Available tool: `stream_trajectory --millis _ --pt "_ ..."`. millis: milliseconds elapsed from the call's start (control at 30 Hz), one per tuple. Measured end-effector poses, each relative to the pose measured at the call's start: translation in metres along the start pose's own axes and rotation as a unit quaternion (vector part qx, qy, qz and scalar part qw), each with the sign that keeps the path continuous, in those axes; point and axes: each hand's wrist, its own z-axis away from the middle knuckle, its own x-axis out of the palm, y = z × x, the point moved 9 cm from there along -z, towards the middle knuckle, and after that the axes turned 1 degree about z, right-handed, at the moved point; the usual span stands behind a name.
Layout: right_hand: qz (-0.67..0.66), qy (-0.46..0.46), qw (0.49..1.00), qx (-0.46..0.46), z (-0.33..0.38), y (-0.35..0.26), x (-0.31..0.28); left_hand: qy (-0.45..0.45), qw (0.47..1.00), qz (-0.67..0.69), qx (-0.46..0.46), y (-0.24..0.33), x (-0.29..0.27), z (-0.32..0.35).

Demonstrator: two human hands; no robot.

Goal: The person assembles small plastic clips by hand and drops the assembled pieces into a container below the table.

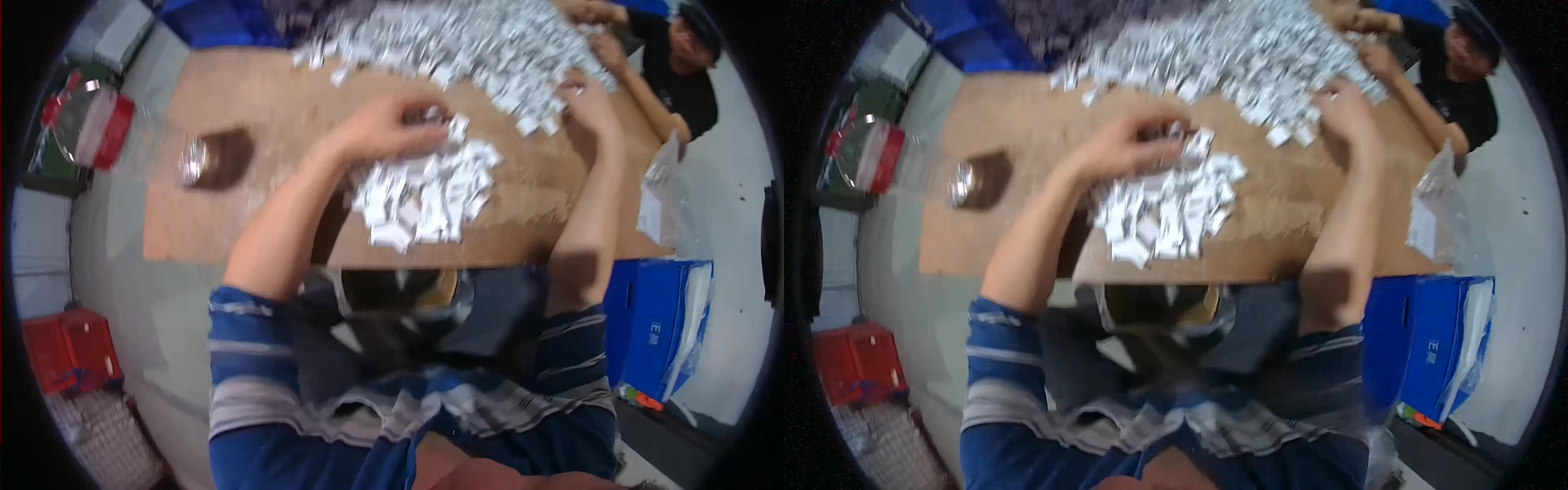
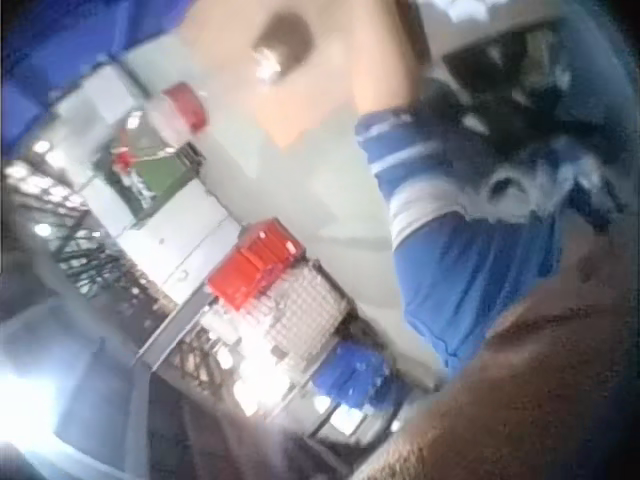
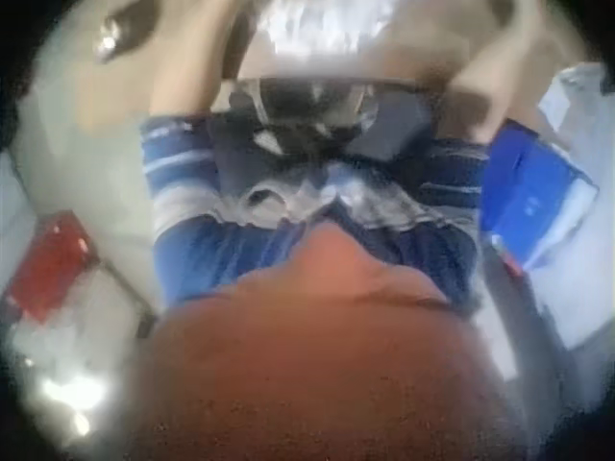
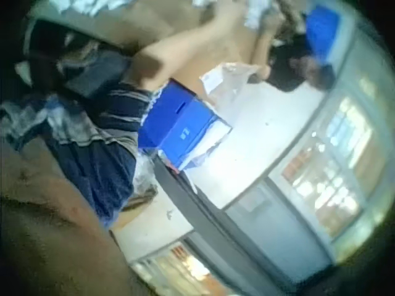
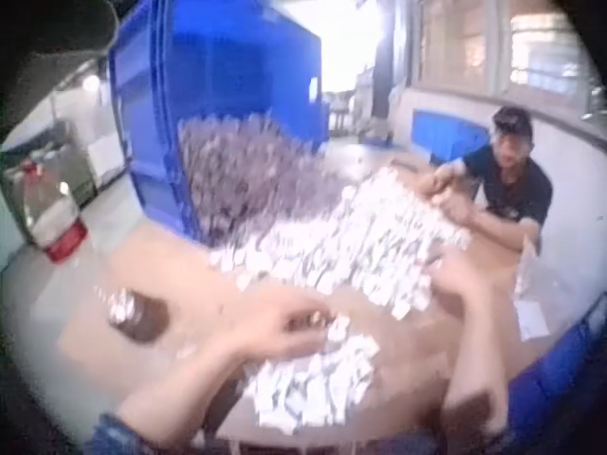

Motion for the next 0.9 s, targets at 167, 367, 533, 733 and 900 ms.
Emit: stream_trajectory --millis 167,367,533,733,900 --pt "-0.056 -0.023 0.996 0.063 -0.005 0.006 -0.006 0.001 0.998 -0.058 0.035 0.015 -0.005 -0.015" --pt "0.016 -0.005 0.999 -0.035 0.0 -0.029 0.049 0.024 0.996 -0.056 0.068 0.02 0.005 -0.001" --pt "0.012 0.022 0.989 -0.146 0.015 -0.053 0.028 -0.038 0.98 -0.134 0.141 0.049 0.02 0.003" --pt "0.064 -0.239 0.969 -0.013 0.033 -0.035 0.018 -0.079 0.987 -0.055 0.131 0.042 0.021 0.002" --pt "0.12 -0.313 0.94 -0.067 0.046 -0.061 0.069 -0.037 0.997 0.067 -0.004 0.023 0.007 -0.006"
